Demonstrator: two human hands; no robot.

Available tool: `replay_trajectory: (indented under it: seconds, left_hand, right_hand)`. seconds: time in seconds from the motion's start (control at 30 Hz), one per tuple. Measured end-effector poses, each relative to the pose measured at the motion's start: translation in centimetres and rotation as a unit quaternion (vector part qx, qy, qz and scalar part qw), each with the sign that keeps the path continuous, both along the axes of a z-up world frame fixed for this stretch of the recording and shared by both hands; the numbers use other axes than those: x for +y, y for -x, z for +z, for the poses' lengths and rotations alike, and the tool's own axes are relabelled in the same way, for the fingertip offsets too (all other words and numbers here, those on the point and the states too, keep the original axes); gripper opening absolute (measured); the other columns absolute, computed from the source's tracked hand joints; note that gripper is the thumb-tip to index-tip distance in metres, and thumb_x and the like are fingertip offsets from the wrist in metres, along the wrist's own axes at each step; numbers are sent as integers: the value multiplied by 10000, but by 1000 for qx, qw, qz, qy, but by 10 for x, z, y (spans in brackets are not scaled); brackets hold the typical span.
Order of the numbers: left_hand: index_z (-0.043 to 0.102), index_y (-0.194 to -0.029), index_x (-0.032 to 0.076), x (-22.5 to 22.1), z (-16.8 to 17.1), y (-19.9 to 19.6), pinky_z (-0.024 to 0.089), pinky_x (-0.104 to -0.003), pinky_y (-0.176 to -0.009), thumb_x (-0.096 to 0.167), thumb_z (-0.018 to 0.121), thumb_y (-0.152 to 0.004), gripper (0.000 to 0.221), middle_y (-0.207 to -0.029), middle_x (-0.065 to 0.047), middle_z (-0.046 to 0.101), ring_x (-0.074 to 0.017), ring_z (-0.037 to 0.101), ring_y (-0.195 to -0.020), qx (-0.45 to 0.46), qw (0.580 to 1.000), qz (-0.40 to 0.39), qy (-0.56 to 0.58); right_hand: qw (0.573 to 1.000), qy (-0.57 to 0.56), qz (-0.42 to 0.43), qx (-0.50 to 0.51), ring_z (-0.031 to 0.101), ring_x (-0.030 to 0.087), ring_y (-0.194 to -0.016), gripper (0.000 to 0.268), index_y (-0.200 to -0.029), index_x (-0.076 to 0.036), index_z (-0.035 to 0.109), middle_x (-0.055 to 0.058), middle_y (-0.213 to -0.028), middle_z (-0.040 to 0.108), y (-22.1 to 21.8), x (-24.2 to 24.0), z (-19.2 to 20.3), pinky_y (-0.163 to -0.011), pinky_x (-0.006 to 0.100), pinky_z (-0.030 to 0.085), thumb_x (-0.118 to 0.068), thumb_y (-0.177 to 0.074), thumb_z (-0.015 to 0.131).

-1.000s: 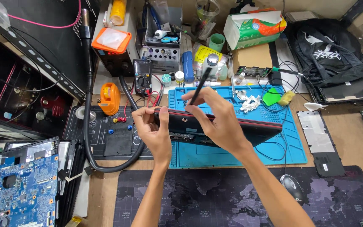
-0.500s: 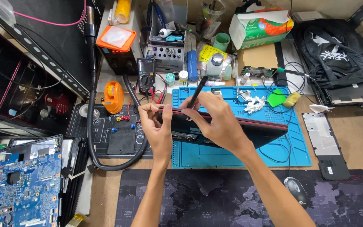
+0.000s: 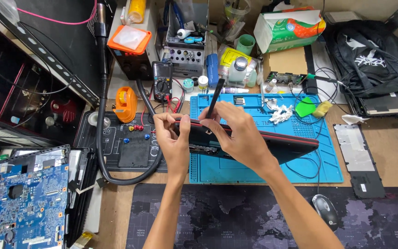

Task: Opening a laptop casing and inspecting internal components using a prying tool

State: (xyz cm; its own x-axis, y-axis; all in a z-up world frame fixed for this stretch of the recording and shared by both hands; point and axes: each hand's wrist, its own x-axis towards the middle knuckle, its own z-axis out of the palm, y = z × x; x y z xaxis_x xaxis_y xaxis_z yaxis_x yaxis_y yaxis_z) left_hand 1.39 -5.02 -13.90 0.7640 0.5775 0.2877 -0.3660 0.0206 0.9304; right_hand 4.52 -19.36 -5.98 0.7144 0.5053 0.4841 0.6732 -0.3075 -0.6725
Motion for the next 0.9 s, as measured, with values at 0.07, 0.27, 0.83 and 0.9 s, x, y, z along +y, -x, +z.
replay_trajectory:
  seconds: [0.07,0.27,0.83,0.9]
  left_hand:
    - [378,-974,169,1,0,-1,453,-285,-904,301,702,-995,350,-950,-30,618,-59,530,-949,1,1000,-2,-1]
    - [373,-959,181,2,-2,-3,446,-271,-864,311,701,-993,355,-925,-22,614,-51,515,-910,11,1000,-4,-6]
    - [363,-952,184,3,-6,-5,444,-261,-830,308,704,-990,364,-926,-29,609,-53,511,-901,20,1000,0,-18]
    - [366,-953,182,3,-5,-6,447,-270,-826,313,693,-997,355,-925,-35,613,-52,501,-898,24,999,-2,-23]
  right_hand:
    - [1000,4,0,0,629,193,-799,85,-1082,-142,696,29,-872,663,-3,-1,-4,-825,332,464,-126,-1017,644]
    - [1000,21,7,16,600,201,-753,78,-1039,-109,677,39,-818,608,-2,-8,8,-803,340,485,-80,-1024,607]
    - [996,-26,-21,88,684,185,-754,86,-952,-101,714,54,-776,705,-4,-25,20,-826,359,556,-185,-956,732]
    - [997,0,-12,73,712,215,-757,81,-933,-94,712,74,-775,719,-5,-20,22,-834,369,555,-169,-951,736]
